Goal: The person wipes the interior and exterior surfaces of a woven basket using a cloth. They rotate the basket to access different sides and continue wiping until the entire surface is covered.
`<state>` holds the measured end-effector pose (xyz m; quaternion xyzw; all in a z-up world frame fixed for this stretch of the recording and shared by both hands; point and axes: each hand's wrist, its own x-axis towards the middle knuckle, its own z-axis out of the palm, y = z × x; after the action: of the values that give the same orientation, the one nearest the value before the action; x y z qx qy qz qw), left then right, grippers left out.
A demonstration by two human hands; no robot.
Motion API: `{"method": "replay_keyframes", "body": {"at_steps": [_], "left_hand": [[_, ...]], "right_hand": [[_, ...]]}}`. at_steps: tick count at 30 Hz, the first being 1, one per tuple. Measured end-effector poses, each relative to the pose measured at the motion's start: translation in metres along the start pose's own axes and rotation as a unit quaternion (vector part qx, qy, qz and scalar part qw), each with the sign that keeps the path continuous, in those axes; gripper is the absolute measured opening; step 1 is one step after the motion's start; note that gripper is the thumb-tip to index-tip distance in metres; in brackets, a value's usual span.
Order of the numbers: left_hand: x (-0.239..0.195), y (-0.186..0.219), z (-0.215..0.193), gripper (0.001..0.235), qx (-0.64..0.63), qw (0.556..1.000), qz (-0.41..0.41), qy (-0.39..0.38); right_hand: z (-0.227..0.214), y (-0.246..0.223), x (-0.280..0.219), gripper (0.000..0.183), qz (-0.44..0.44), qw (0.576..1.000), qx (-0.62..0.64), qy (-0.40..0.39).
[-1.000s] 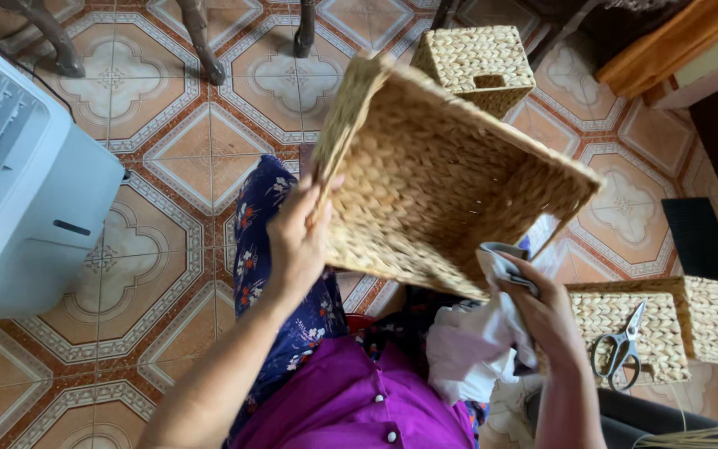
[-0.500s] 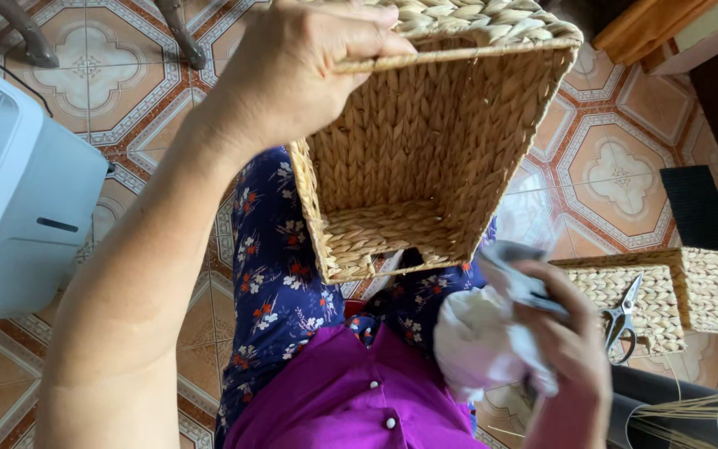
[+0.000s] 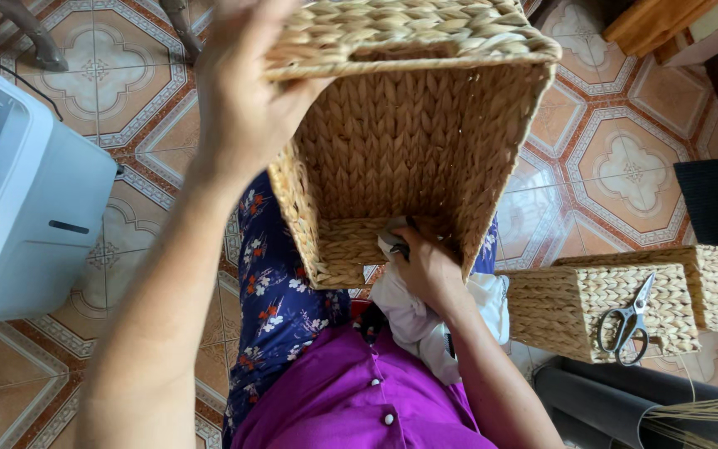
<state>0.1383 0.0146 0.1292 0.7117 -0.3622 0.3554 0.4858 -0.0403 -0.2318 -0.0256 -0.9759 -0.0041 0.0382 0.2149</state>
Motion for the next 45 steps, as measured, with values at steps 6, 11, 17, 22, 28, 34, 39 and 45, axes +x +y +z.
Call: {"method": "replay_keyframes", "body": {"at_steps": [6,11,17,22,28,34,39,45], "left_hand": [[-0.150,0.043,0.015,0.094,-0.187,0.949,-0.244,0.076],[-0.220,0.060,0.040,0.058,-0.095,0.939,-0.327,0.052],[-0.224,0.049,0.044,0.053,-0.050,0.940,-0.333,0.064],[-0.233,0.040,0.041,0.051,-0.082,0.937,-0.337,0.038],[-0.241,0.036,0.041,0.046,-0.101,0.918,-0.383,0.022],[-0.241,0.035,0.044,0.040,-0.119,0.919,-0.373,0.036],[-0.237,0.037,0.043,0.036,-0.140,0.913,-0.380,0.043],[-0.235,0.039,0.040,0.045,-0.104,0.930,-0.351,0.039]], "right_hand": [[0.012,0.014,0.002,0.041,-0.064,0.995,0.063,0.047],[0.008,0.008,0.000,0.042,-0.058,0.995,0.071,0.039],[-0.003,-0.006,-0.004,0.043,-0.006,0.997,0.073,-0.015],[0.008,-0.026,0.001,0.049,-0.058,0.984,0.146,-0.086],[0.025,-0.058,0.018,0.055,-0.031,0.995,0.037,-0.083],[0.005,-0.043,0.045,0.059,-0.234,0.939,0.251,0.012],[0.014,-0.071,0.081,0.034,-0.059,0.833,0.549,-0.036],[0.030,-0.111,0.069,0.041,-0.149,0.890,0.409,0.137]]}}
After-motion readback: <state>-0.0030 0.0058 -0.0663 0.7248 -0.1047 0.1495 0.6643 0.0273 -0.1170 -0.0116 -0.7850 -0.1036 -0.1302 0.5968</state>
